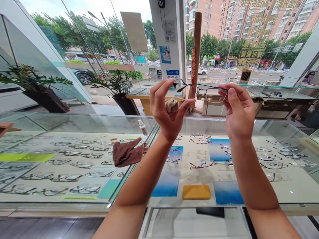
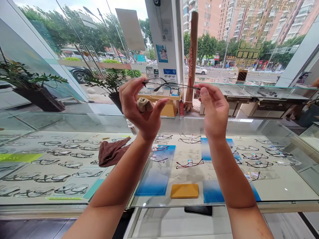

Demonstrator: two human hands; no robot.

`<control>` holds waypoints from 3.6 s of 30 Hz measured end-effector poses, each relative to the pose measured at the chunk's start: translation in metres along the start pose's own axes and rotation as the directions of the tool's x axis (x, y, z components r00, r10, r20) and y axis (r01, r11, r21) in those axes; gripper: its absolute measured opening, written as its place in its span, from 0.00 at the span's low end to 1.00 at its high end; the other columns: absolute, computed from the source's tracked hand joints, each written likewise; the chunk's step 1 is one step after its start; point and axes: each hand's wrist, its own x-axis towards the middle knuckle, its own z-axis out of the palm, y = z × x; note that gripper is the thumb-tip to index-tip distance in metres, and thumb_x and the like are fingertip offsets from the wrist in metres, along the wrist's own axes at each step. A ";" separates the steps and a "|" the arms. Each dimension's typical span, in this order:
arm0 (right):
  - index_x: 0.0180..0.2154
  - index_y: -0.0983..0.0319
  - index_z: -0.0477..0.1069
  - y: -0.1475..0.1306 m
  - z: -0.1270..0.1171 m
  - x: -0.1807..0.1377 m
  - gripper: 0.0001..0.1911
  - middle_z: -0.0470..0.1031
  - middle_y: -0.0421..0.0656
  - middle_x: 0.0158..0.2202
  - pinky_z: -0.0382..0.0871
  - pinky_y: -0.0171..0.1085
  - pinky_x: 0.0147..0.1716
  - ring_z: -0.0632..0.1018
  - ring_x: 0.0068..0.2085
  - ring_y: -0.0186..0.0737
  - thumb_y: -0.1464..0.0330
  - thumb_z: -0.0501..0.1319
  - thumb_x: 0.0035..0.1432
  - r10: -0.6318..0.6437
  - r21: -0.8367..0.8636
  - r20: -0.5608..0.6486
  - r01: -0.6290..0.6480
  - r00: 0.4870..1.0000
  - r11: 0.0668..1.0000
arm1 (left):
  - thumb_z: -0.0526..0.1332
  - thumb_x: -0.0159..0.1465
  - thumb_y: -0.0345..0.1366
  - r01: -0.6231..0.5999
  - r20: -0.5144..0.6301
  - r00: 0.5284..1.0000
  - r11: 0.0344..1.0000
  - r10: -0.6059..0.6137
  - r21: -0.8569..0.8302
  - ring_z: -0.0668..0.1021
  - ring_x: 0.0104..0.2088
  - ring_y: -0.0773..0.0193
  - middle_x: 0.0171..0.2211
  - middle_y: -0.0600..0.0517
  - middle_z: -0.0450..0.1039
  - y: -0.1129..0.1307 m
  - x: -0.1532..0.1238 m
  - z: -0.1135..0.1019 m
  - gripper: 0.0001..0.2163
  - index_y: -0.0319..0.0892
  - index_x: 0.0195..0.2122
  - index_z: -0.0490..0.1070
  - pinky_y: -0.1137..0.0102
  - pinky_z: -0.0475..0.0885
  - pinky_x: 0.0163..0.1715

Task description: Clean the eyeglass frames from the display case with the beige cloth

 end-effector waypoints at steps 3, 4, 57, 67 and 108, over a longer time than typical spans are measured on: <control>0.51 0.51 0.78 -0.003 -0.002 0.000 0.17 0.82 0.42 0.53 0.79 0.46 0.55 0.83 0.55 0.43 0.52 0.58 0.69 0.044 0.033 0.029 -0.045 0.999 0.998 | 0.70 0.59 0.61 0.053 0.034 0.998 0.999 -0.052 -0.013 0.66 0.69 0.44 0.57 0.49 0.73 -0.001 -0.002 0.000 0.32 0.48 0.57 0.68 0.48 0.64 0.66; 0.50 0.51 0.78 -0.003 -0.002 0.000 0.16 0.83 0.41 0.53 0.79 0.46 0.56 0.83 0.55 0.42 0.53 0.59 0.69 0.055 0.056 0.032 -0.057 0.998 0.997 | 0.71 0.59 0.61 0.051 0.037 0.998 0.999 -0.050 -0.015 0.65 0.69 0.44 0.58 0.49 0.73 -0.001 -0.002 0.000 0.32 0.48 0.57 0.68 0.48 0.64 0.66; 0.52 0.44 0.80 -0.012 -0.012 -0.001 0.18 0.80 0.39 0.56 0.70 0.59 0.63 0.77 0.60 0.51 0.56 0.69 0.60 -0.245 -0.219 0.324 0.324 0.914 0.920 | 0.65 0.61 0.66 0.876 0.728 0.450 0.413 -0.517 -0.248 0.83 0.29 0.60 0.29 0.46 0.79 0.027 0.007 0.012 0.27 0.43 0.36 0.79 0.75 0.61 0.10; 0.45 0.49 0.84 -0.027 -0.018 0.002 0.10 0.81 0.42 0.48 0.68 0.57 0.59 0.78 0.53 0.51 0.57 0.69 0.63 -0.288 -0.283 0.300 0.373 0.910 0.884 | 0.62 0.67 0.46 0.805 0.657 0.405 0.588 -0.636 0.073 0.82 0.32 0.60 0.30 0.49 0.77 0.018 0.014 0.003 0.11 0.44 0.39 0.76 0.72 0.69 0.22; 0.32 0.60 0.82 0.060 -0.001 -0.069 0.09 0.85 0.46 0.35 0.61 0.38 0.35 0.79 0.36 0.43 0.70 0.63 0.62 0.855 -0.838 0.509 0.289 0.104 0.463 | 0.61 0.51 0.32 0.000 0.841 0.134 0.849 -0.524 0.529 0.66 0.24 0.64 0.18 0.52 0.61 0.031 0.010 0.007 0.06 0.44 0.19 0.66 0.65 0.55 0.27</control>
